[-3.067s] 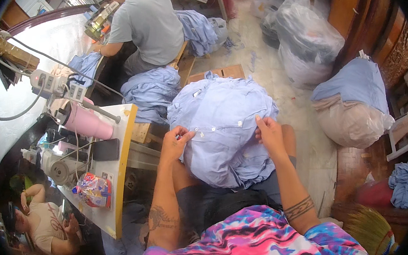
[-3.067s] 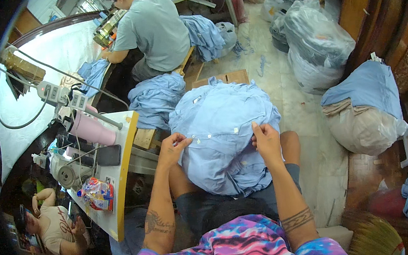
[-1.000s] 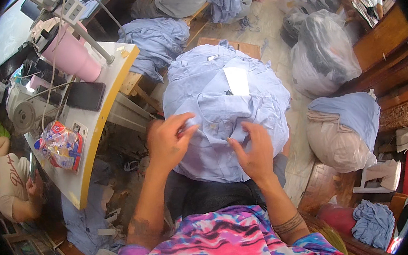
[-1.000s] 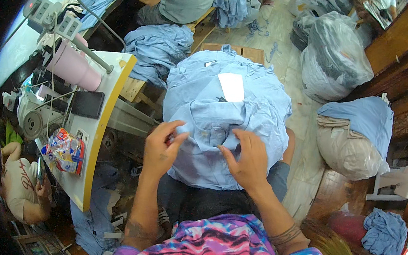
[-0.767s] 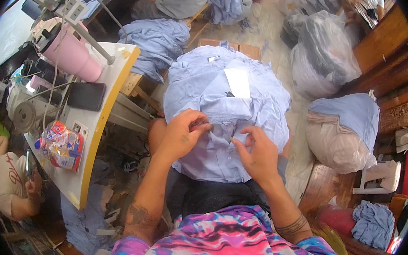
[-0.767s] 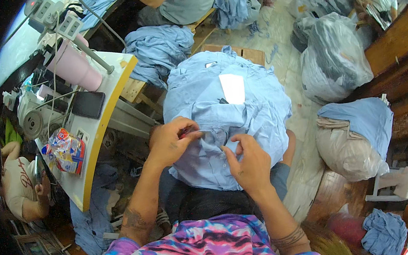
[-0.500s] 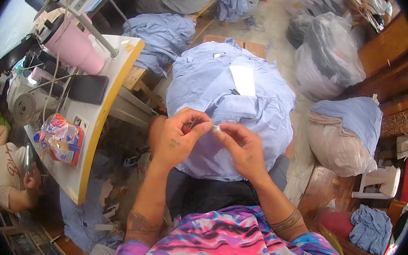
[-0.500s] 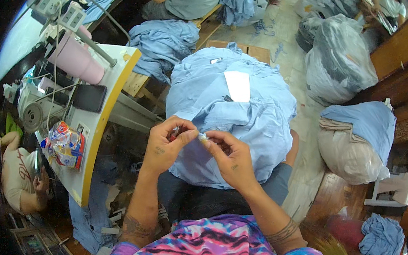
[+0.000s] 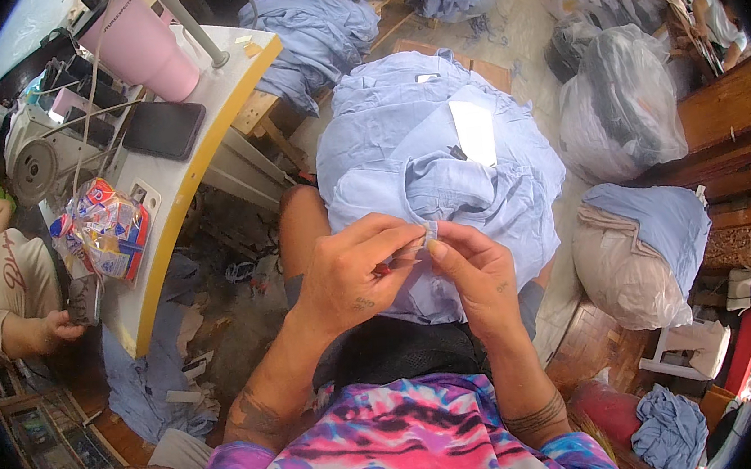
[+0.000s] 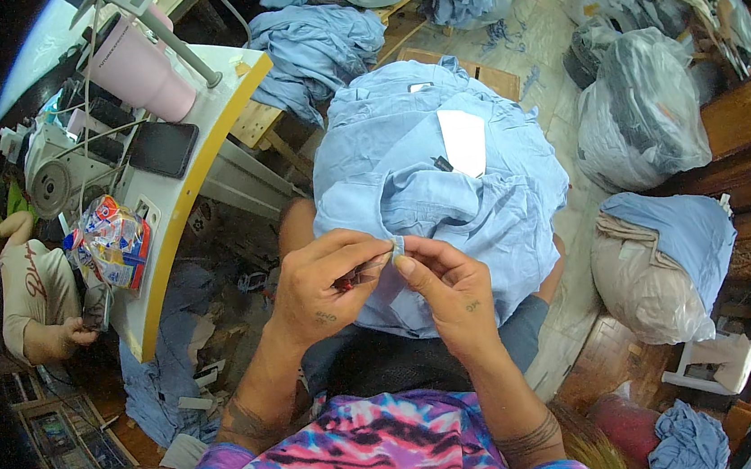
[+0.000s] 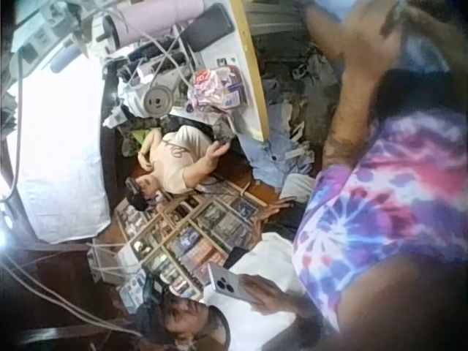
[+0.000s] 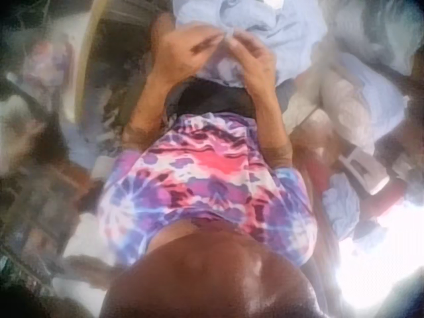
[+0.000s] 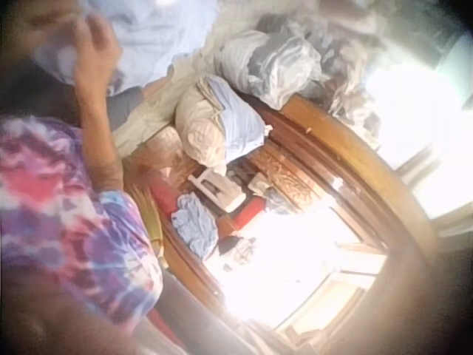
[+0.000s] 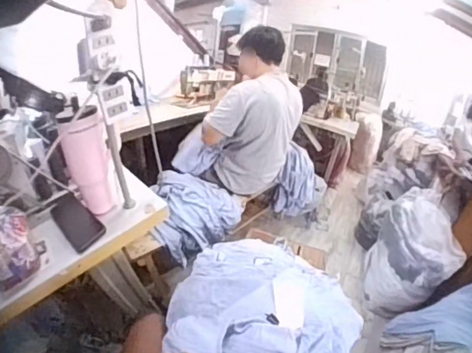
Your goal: The person uses small shears to trim loose threads from the collars and labels of several light blue collared shirts gathered in a large pile on their lap.
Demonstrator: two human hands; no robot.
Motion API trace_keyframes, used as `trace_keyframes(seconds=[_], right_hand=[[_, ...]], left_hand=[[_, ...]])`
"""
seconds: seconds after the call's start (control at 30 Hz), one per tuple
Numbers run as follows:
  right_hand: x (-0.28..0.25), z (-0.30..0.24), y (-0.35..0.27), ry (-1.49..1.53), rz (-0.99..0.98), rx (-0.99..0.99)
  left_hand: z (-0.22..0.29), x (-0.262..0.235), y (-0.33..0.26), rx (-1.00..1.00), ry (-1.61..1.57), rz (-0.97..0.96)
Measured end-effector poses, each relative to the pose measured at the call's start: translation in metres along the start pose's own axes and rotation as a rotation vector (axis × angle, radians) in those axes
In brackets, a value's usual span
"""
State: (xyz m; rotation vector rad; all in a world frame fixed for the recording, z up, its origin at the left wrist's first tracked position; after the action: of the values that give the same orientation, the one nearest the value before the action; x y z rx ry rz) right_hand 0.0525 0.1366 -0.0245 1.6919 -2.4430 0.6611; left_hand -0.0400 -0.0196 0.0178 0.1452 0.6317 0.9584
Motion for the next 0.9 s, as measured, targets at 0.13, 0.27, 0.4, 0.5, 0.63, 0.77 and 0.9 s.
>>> trace_keyframes(seconds=[0.13,0.27,0.4,0.5,0.63,0.77,0.9], right_hand=[[0.002,-0.004,-0.001,-0.078,0.038,-0.067],[0.006,-0.008,-0.007,-0.180,0.069,-0.133],[0.011,-0.008,-0.008,-0.209,0.075,-0.189],[0.012,-0.006,-0.008,-0.272,0.089,-0.223],[0.013,-0.003,-0.011,-0.411,0.127,-0.298],[0.017,0.000,-0.013,-0.241,0.131,-0.224],[0.017,0.004,-0.012,-0.129,0.109,-0.118]], left_hand=[[0.000,-0.004,0.002,-0.006,-0.023,-0.031],[0.004,-0.008,0.002,-0.030,-0.042,-0.036],[0.007,-0.007,0.000,-0.013,-0.001,-0.026],[0.008,-0.007,-0.001,-0.035,-0.020,-0.010],[0.007,-0.005,-0.003,-0.053,-0.040,0.019],[0.004,-0.005,-0.004,-0.088,-0.082,0.034],[-0.002,-0.013,-0.009,-0.162,-0.134,0.107]])
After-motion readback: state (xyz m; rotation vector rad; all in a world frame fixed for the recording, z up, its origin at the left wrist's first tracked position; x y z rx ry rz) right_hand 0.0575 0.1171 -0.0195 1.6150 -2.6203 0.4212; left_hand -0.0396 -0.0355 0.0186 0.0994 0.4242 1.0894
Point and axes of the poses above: each hand's wrist, its own y-axis towards the middle knuckle, its own x-axis out of the palm, z = x × y, the point moved 3 cm from there along y, towards the middle knuckle, and after that the axes turned 4 degrees about -y, right-handed, at the moved point
